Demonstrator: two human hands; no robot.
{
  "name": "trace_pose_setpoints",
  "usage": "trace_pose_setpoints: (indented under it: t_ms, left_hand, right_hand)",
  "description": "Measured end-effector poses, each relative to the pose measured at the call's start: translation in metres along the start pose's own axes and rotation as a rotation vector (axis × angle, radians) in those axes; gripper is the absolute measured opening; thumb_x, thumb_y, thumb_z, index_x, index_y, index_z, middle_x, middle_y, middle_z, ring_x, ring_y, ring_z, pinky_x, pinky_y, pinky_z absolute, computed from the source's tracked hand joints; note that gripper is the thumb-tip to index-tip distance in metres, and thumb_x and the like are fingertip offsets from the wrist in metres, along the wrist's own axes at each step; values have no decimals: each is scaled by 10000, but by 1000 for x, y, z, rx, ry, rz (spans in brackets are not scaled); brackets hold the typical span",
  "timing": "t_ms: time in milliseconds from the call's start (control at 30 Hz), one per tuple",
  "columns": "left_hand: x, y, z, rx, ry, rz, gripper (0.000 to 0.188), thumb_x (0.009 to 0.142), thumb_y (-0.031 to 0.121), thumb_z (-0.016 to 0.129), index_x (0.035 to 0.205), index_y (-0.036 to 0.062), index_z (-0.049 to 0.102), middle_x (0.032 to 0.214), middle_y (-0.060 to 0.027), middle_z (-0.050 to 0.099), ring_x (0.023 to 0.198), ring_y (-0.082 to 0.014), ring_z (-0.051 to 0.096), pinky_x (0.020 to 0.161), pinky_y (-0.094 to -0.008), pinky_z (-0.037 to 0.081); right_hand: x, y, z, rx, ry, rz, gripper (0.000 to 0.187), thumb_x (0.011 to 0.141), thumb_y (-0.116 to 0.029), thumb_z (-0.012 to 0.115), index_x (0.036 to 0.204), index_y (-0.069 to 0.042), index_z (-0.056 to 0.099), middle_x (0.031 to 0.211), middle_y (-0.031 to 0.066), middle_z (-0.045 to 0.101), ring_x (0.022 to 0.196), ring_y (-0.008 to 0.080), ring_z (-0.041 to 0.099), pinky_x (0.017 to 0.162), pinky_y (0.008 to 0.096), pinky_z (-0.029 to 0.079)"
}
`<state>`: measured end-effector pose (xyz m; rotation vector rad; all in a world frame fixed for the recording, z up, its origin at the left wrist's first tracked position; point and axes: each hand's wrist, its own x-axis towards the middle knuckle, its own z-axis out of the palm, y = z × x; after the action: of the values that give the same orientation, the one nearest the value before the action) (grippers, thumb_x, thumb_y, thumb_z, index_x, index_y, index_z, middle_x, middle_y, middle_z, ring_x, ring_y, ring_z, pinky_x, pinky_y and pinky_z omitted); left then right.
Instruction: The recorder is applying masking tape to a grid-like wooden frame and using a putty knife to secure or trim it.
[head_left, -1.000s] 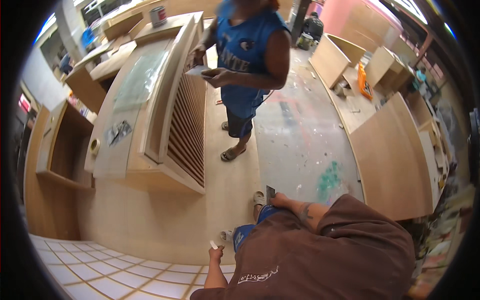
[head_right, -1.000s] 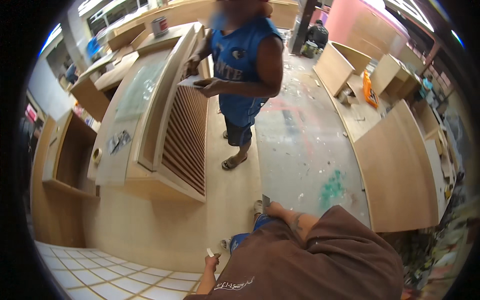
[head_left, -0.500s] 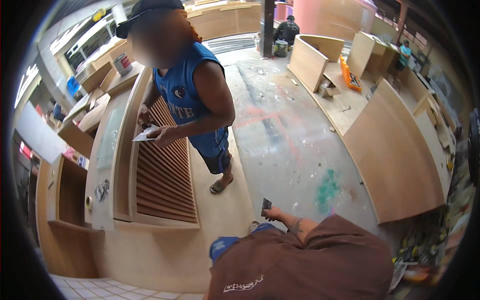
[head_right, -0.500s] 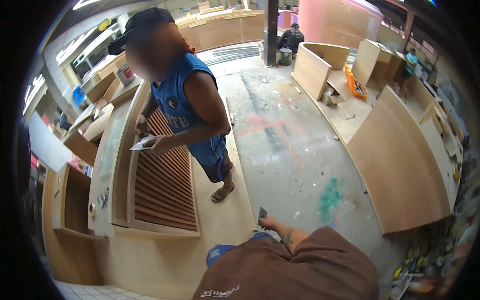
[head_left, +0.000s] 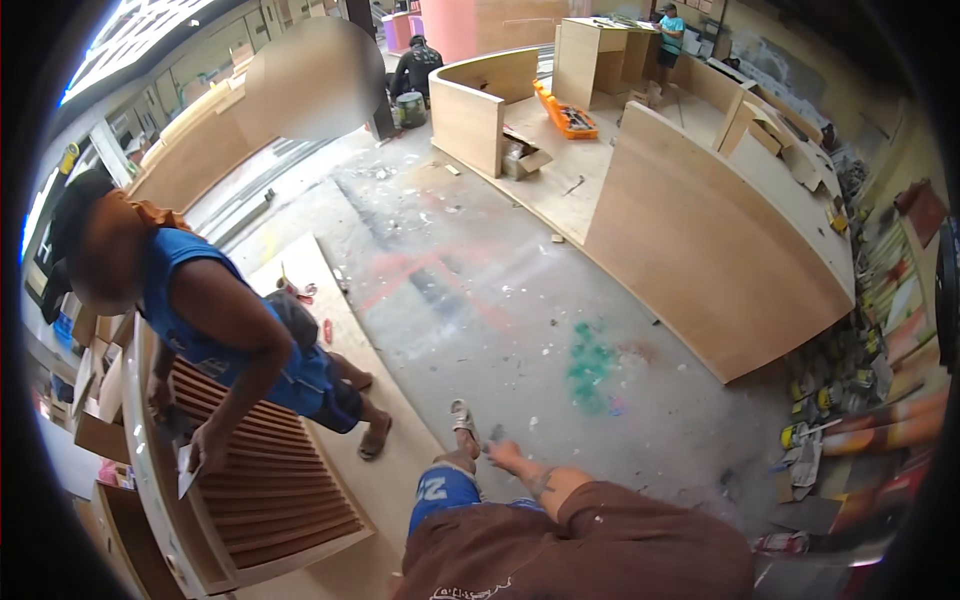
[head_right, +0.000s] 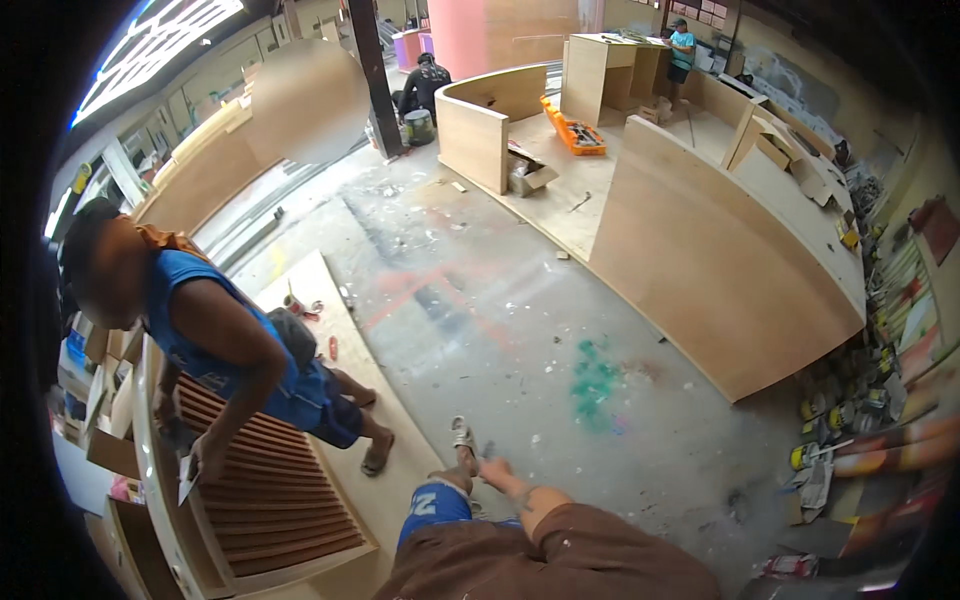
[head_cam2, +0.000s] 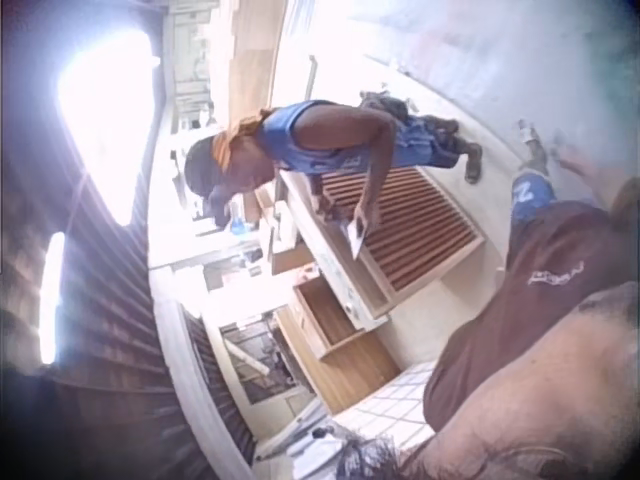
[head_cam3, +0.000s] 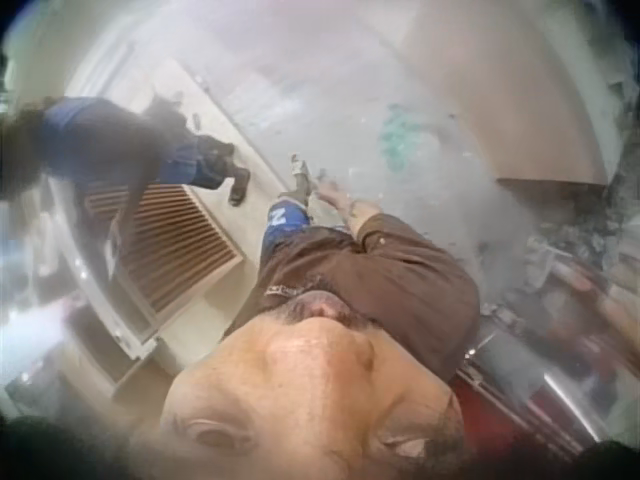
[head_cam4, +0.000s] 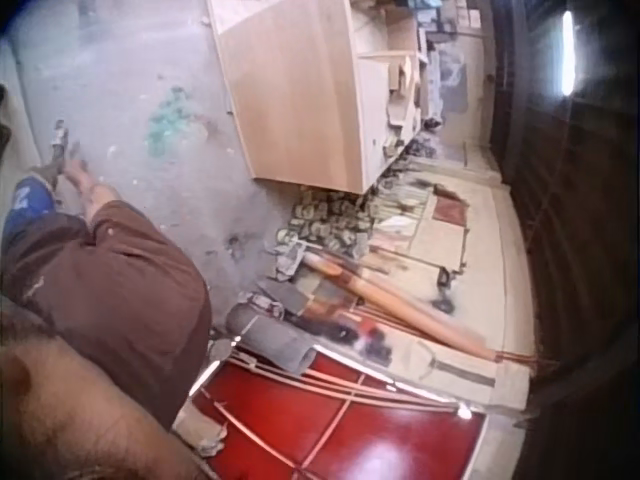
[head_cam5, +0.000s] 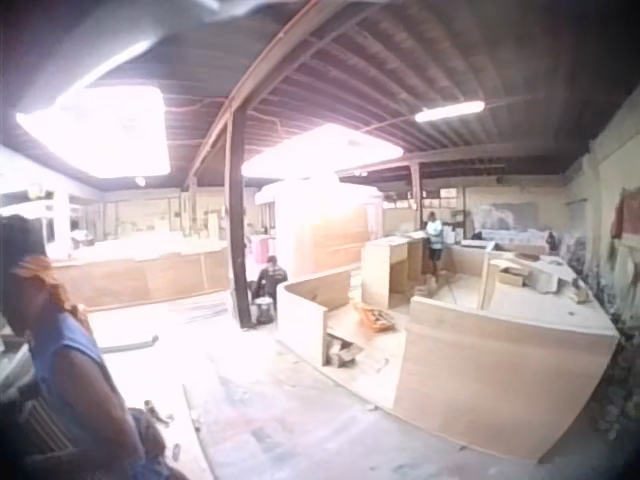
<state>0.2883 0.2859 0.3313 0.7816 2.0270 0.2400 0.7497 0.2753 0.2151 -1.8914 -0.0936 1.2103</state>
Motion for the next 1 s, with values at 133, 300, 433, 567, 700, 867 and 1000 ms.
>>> trace_pose_setpoints:
  t_ms: [133,300,433,567,700,867,1000]
  left_hand:
    - [32,54,74,72,-245,-51,262,914,165,745,944,-80,658,674,-120,626,531,-230,596,484,-437,415]
    - [76,144,231,486,-622,79,204,954,174,710,1022,-16,680,770,-140,676,575,-262,633,491,-433,507]
    - [70,281,401,1360,-727,726,431,995,416,568,1131,45,741,1021,-194,736,895,-327,696,780,-483,536]
    - [-34,427,542,557,-811,801,553,923,551,736,1000,4,712,778,-112,702,693,-206,666,653,-399,540]
    - [-188,558,603,425,-1027,1050,525,974,537,713,919,16,678,715,-57,656,629,-182,641,605,-395,530]
    - [-203,551,624,403,-904,1040,593,977,602,667,927,12,695,698,-93,701,629,-228,686,625,-418,551]
    - [-44,428,615,766,-864,812,604,928,646,670,929,49,758,762,-155,746,761,-323,739,747,-472,558]
  right_hand:
    - [-5,-101,-36,-177,82,-112,573,1002,-505,641,891,34,802,827,151,798,722,234,772,707,393,620]
    - [52,-143,-149,-329,-55,-165,620,988,-561,679,892,40,799,760,135,782,691,228,755,697,378,606]
    - [94,5,-353,356,192,-159,453,1088,-439,574,1258,-57,747,1042,120,797,803,177,739,680,338,597]
    - [-9,50,-501,619,826,316,432,1121,-358,453,1304,-95,742,847,50,684,663,161,616,597,305,522]
    - [-131,160,-562,643,965,385,367,1096,-404,505,882,-136,637,717,13,569,591,155,524,515,339,433]
    - [-101,126,-486,713,833,575,364,1094,-411,508,889,-138,635,719,12,570,592,157,528,514,338,434]
    - [-5,42,-475,604,602,563,362,1092,-416,509,894,-139,634,720,12,570,592,158,532,513,336,436]
